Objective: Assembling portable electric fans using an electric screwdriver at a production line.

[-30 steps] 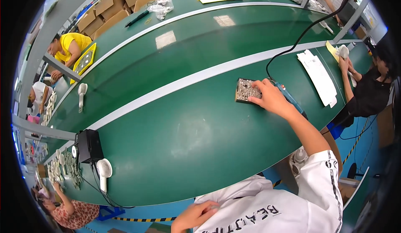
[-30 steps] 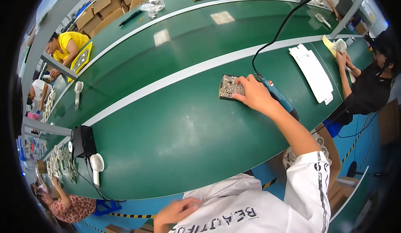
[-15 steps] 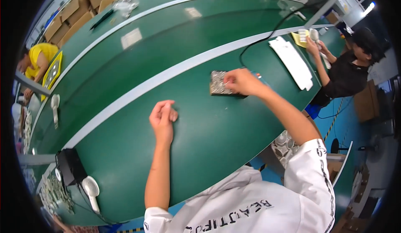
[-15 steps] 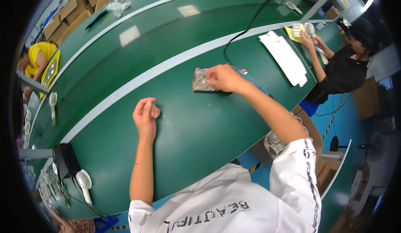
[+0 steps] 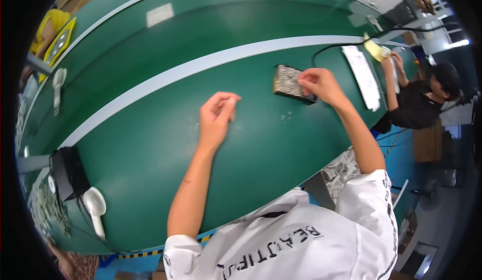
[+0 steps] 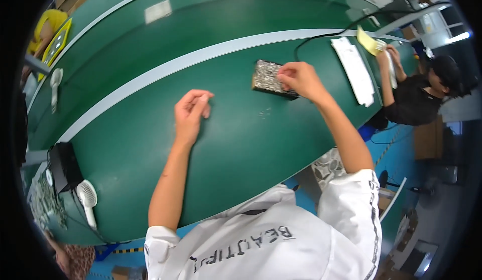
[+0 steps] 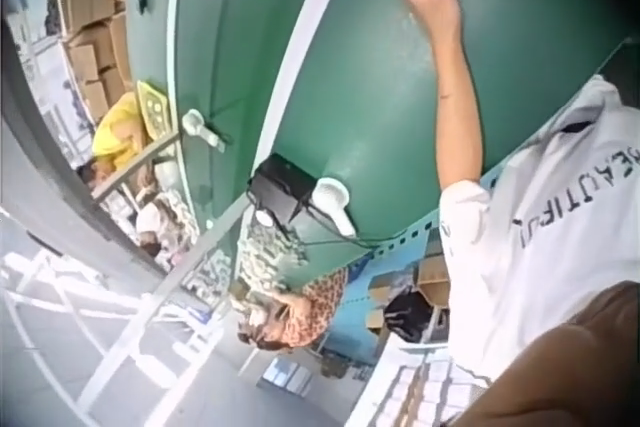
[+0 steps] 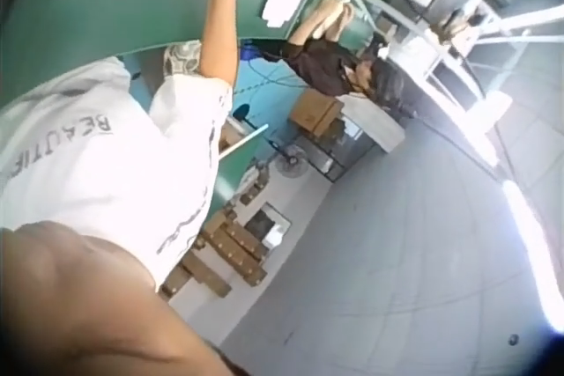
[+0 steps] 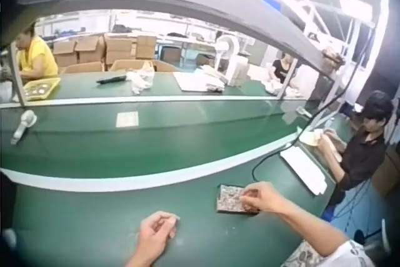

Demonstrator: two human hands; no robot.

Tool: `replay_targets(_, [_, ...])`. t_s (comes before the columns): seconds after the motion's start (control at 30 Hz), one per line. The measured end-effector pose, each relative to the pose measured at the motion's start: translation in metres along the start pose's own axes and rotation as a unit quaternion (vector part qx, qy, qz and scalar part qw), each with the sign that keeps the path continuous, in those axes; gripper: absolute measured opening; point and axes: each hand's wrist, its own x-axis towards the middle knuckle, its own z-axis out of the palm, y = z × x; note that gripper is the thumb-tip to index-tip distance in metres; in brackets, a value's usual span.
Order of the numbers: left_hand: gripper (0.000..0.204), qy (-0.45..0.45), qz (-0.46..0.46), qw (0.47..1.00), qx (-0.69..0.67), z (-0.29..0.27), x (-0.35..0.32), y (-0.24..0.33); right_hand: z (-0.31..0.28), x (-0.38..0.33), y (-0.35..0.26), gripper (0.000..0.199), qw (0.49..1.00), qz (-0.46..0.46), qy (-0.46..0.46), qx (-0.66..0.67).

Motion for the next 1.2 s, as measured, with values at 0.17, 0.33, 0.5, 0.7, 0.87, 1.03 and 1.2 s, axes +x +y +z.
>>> replay_targets(0.17, [0.014,-0.005,-0.008,1.000,-0.021,0.000,0.000,-0.002,0.055,-0.041,-0.039,0.008,0.997,0.003,-0.074,0.032])
replay_targets(0.33, [0.014,-0.004,-0.007,1.000,-0.025,0.003,0.001,0.001,0.068,-0.039,-0.042,0.013,0.993,-0.076,-0.037,-0.079])
replay_targets(0.5, [0.013,0.002,-0.012,1.000,-0.006,0.003,0.000,0.000,0.073,-0.041,-0.030,0.012,0.987,-0.121,-0.041,-0.094])
replay_targets(0.7, [0.014,0.003,-0.010,0.999,0.035,0.004,-0.001,-0.002,0.074,-0.057,-0.034,0.020,0.988,-0.143,-0.044,-0.046])
replay_targets(0.87, [0.015,-0.062,0.081,0.950,0.295,0.019,-0.009,0.003,0.058,-0.062,-0.029,0.029,0.993,-0.094,-0.034,0.058])
replay_targets(1.03, [0.060,-0.221,0.194,0.772,0.564,0.057,-0.019,0.005,0.051,-0.072,-0.002,0.022,0.981,-0.076,0.066,0.165])
replay_targets(1.2, [0.068,-0.275,0.204,0.688,0.640,0.087,-0.025,0.000,0.052,-0.102,0.048,0.016,0.913,0.006,0.248,0.324])
